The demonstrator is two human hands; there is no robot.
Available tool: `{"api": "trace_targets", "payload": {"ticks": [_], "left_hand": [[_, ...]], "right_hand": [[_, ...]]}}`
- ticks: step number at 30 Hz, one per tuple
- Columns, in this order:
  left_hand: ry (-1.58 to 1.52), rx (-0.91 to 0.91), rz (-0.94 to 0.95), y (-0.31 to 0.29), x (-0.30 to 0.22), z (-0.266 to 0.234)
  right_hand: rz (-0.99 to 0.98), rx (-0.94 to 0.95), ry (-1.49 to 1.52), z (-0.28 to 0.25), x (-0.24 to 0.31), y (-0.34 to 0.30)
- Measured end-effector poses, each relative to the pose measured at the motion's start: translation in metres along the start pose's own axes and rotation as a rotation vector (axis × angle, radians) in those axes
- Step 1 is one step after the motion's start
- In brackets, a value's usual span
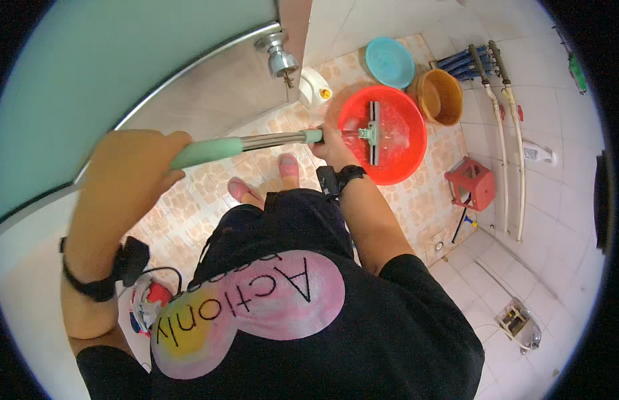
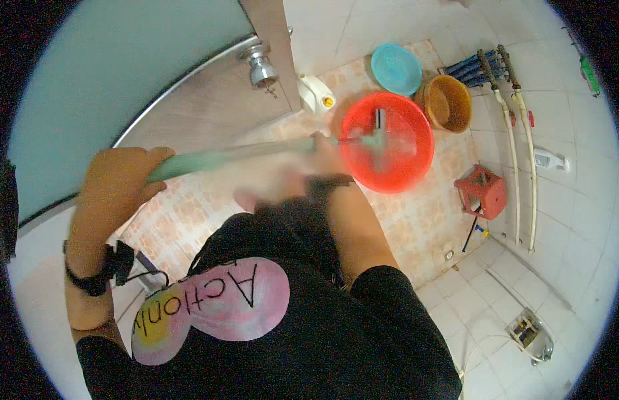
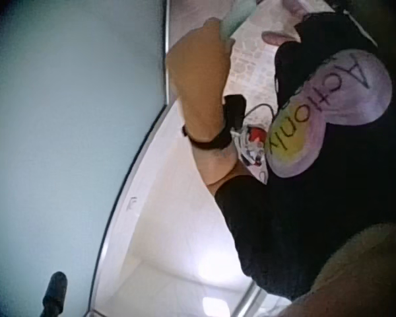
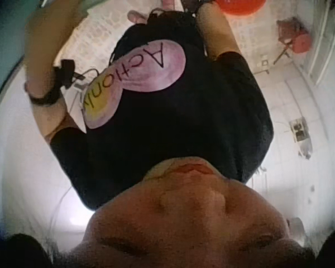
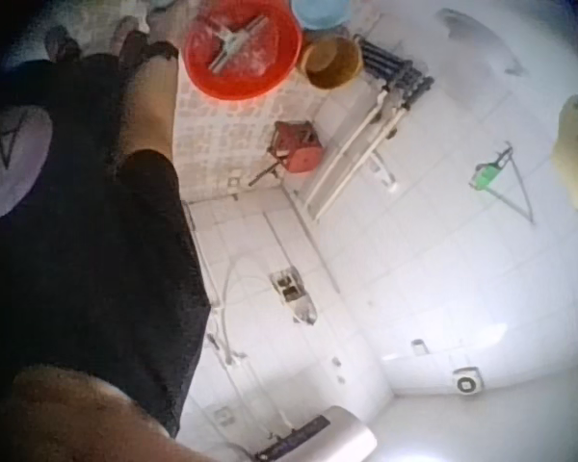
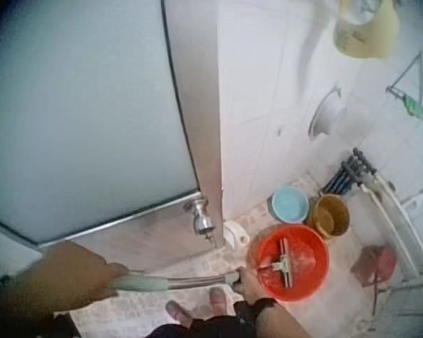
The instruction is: The recorder uses a squeegee mop to clean the tiled floor of a bedroom and a bathroom.
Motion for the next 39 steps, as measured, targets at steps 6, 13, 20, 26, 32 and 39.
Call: {"api": "trace_targets", "payload": {"ticks": [6,13,20,26,32,39], "left_hand": [[0.001,-0.099,0.021,0.072,0.037,0.143],[-0.200,0.222,-0.067,0.164,0.025,0.239],[-0.527,0.561,-0.038,0.147,-0.017,0.280],[-0.663,0.718,-0.171,0.070,-0.001,0.211],[-0.529,0.698,-0.061,-0.007,-0.005,0.148],[-0.604,0.780,-0.073,-0.071,-0.004,0.087]], "right_hand": [[-0.390,0.346,-1.228,-0.016,0.005,-0.048],[-0.462,-0.097,-0.711,-0.169,0.059,-0.119],[-0.265,-0.386,-0.024,-0.219,0.033,-0.210],[-0.337,-0.549,-0.142,-0.250,0.053,-0.208],[-0.722,-1.004,-1.586,-0.258,0.178,-0.167],[-0.491,-0.907,-1.768,-0.180,0.242,-0.209]]}}
Point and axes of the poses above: each hand's wrist, its own y-axis towards the middle knuckle, its own z-axis out of the palm, x = y × z, the point moved 5 cm from there along y, towards the middle knuckle, and after that the axes turned 1 degree about -y, right-handed, at the moved point
